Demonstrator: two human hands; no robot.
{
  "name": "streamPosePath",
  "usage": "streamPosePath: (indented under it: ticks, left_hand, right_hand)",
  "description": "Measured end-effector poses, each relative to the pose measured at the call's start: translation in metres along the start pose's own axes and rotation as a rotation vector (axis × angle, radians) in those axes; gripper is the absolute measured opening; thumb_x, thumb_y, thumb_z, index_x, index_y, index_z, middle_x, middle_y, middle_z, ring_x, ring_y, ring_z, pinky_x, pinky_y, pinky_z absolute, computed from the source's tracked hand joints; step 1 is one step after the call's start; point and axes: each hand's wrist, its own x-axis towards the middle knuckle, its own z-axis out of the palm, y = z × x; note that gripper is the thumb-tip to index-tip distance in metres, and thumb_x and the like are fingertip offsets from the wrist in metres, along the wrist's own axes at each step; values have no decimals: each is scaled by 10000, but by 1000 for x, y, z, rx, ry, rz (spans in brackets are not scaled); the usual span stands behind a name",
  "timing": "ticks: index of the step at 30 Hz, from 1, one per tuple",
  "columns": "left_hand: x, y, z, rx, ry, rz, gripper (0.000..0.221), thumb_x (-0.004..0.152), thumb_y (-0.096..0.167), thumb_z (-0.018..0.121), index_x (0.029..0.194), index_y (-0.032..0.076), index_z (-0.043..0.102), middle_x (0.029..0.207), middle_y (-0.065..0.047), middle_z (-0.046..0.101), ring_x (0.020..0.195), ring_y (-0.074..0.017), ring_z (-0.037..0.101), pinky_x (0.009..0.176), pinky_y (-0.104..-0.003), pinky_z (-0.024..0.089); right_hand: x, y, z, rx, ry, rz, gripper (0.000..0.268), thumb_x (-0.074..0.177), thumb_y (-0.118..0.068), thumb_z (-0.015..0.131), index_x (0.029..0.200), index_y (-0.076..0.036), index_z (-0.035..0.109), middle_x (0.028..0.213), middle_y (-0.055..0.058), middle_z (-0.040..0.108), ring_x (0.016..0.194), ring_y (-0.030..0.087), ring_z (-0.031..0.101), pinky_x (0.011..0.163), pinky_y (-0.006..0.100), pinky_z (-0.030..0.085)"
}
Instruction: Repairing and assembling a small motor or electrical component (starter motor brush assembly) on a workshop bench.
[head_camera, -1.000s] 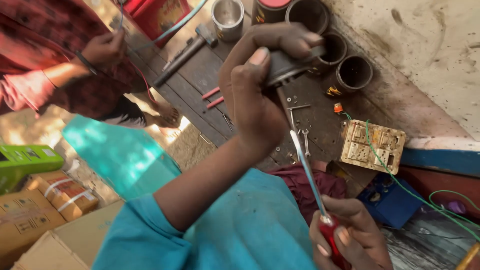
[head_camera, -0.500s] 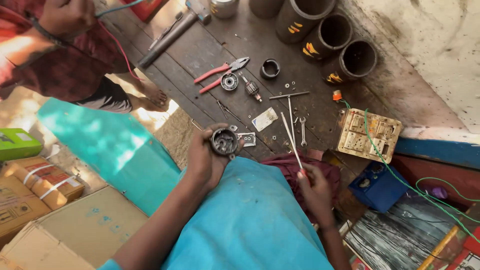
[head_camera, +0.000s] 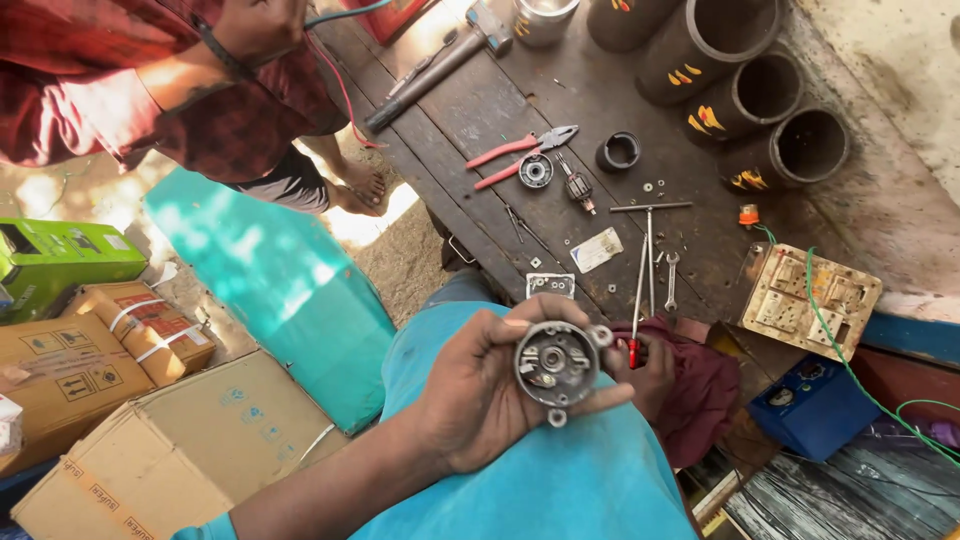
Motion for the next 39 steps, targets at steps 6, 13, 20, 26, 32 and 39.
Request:
streamPosePath:
  ticks: [6,13,20,26,32,39]
  left_hand:
    - [4,11,5,-23,-122,-195,386,1097,266,417,1364,-5,486,1311,-231,604,1227,-350,654,1149,-640,488]
    - [18,19,-5,173,-192,-335,414,1210,380,426,1364,-1,477,1200,-233,608,1154,-338,672,922,-557,588]
    - [24,25,4,363,-225,-354,731,1108,673,263,1386,38,495,1168,-134,624,1028,-223,671,891,-429,619]
    - [32,33,5,448,-213,-361,791,1016,749,191,1329,89,493,1124,-66,642,988,-121,642,765,-251,519]
    - [42,28,5,358,-134,-358,654,1080,641,258,1295,77,510,1088,-78,609,987,-149,637,808,-283,551]
    - [46,21,6,516,-77,-155,499,1149,503,306,1290,73,515,1154,-90,569,942,-125,566,733,-267,502]
  right_hand:
    - [15,-36,-27,-132,44,-141,297,838,-218,820,1040,-34,705,972,173,710,897,356,684,737,461,530]
    - [43,-252,-158,460,140,-5,68,1019,-96,742,1033,-30,744,1137,120,689,1005,159,640,893,280,523]
    - [44,-369,-213,187,-149,-528,196,686,-106,811,876,-100,762,1613,263,327,1526,395,332,1170,462,379]
    - [50,-369,-199,123,-263,-541,264,678,-117,864,932,-100,793,1636,301,299,1515,414,398,1139,479,454]
    - [51,-368,-193,147,-262,-556,253,671,-89,876,901,-80,770,1590,262,399,1536,421,383,1141,466,472]
    - [42,-350,-191,327,-247,-337,171,743,-54,822,897,-34,751,1564,219,477,1522,361,446,1158,436,445]
